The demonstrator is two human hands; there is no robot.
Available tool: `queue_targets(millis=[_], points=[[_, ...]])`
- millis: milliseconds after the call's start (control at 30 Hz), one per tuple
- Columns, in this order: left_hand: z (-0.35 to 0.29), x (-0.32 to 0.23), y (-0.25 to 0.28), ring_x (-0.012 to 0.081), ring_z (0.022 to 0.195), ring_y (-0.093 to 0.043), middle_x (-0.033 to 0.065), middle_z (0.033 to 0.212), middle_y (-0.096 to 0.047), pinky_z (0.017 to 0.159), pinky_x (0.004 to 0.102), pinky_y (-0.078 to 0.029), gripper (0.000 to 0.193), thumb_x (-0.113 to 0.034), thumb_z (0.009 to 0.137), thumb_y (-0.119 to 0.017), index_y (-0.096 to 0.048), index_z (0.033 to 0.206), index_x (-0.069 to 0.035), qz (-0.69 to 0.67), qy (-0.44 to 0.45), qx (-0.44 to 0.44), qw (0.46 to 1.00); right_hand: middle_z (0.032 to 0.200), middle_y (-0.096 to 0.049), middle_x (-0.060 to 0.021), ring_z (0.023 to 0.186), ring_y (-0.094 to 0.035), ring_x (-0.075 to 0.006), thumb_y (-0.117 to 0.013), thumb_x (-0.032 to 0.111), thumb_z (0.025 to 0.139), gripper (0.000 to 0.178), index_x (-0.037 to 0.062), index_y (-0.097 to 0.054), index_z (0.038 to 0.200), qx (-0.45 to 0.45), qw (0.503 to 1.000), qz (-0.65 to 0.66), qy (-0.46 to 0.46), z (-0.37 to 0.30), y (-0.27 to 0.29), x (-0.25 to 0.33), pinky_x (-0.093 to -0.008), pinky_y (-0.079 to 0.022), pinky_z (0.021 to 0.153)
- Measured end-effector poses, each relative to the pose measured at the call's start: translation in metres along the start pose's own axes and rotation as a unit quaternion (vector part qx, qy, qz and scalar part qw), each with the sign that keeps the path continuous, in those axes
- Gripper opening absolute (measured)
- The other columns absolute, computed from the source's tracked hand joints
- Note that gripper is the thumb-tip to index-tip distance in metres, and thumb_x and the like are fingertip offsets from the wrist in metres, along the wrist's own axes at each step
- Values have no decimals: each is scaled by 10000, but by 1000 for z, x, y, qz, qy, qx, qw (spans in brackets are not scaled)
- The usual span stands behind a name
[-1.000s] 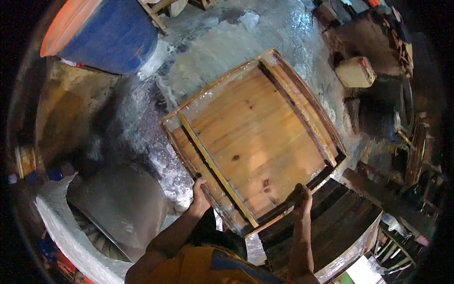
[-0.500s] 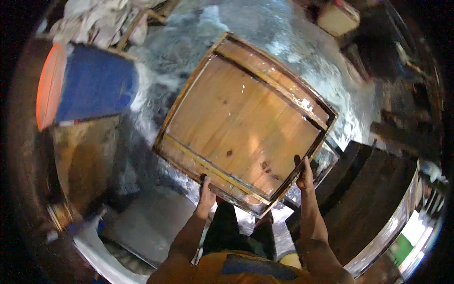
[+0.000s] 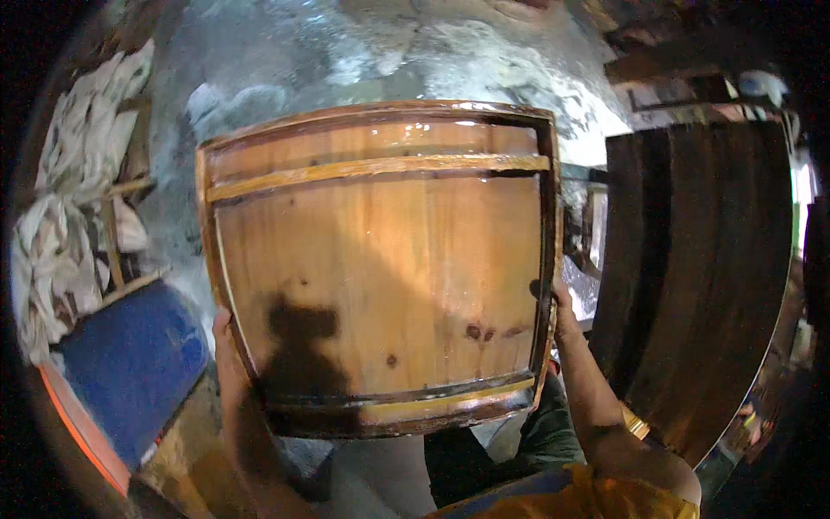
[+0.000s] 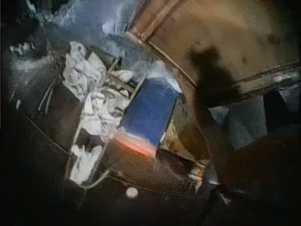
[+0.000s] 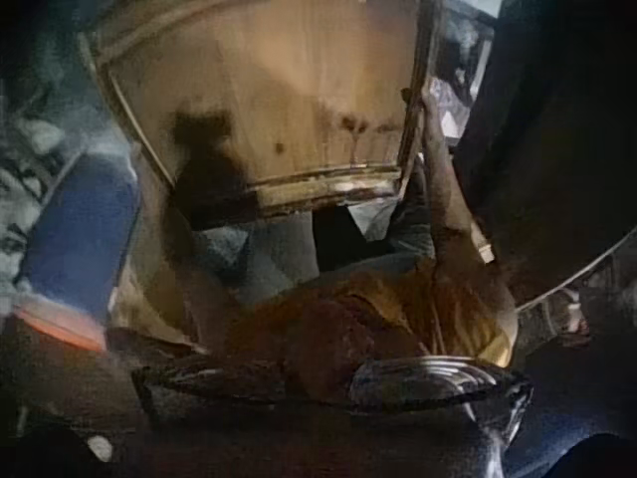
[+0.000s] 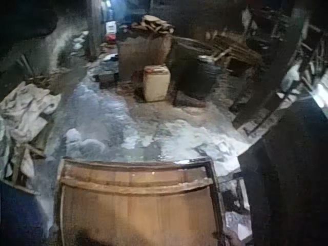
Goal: The person places a large sheet of tofu on a rack, then uses a bucket to pour liquid from one vat to another before arranging wooden frames on a workspace.
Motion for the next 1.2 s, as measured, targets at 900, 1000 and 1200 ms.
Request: queue_targets(millis=[900,1000,1200], points=[[-311,-50,-298,322,1155,-485,130,1317,-476,936,469,-434,641,-507,882,-452,-392,1360,-84,-83,-382,193,900,733,-618,-38,616,-540,-132,-609,557,809,492,68,-666,826,32,983,-98,155,-324,73,370,-297,-409,568],[-329,-54,-368,308,1203,-445,126,1372,-416,974,466,-402,651,-517,887,-422,-363,1378,-94,-18,-446,149,882,671,-554,-1,561,-468,-102,-608,500,844,408,104,-629,749,76,985,-28,151,-324,143,389,-278,-352,521],[-332,-53,-508,307,1175,-472,149,1333,-455,971,444,-407,575,-448,904,-404,-414,1326,-58,-13,-391,260,883,734,-588,-15,651,-509,-114,-588,532,837,442,100,-674,872,43,970,-42,235,-246,295,418,-298,-410,608]])
Point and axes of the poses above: each hand's wrist, its own z-axis towards the middle knuckle, its own y-axis out of the back of the hand, x = y × z, the point moved 5 cm from there along z, towards the middle knuckle
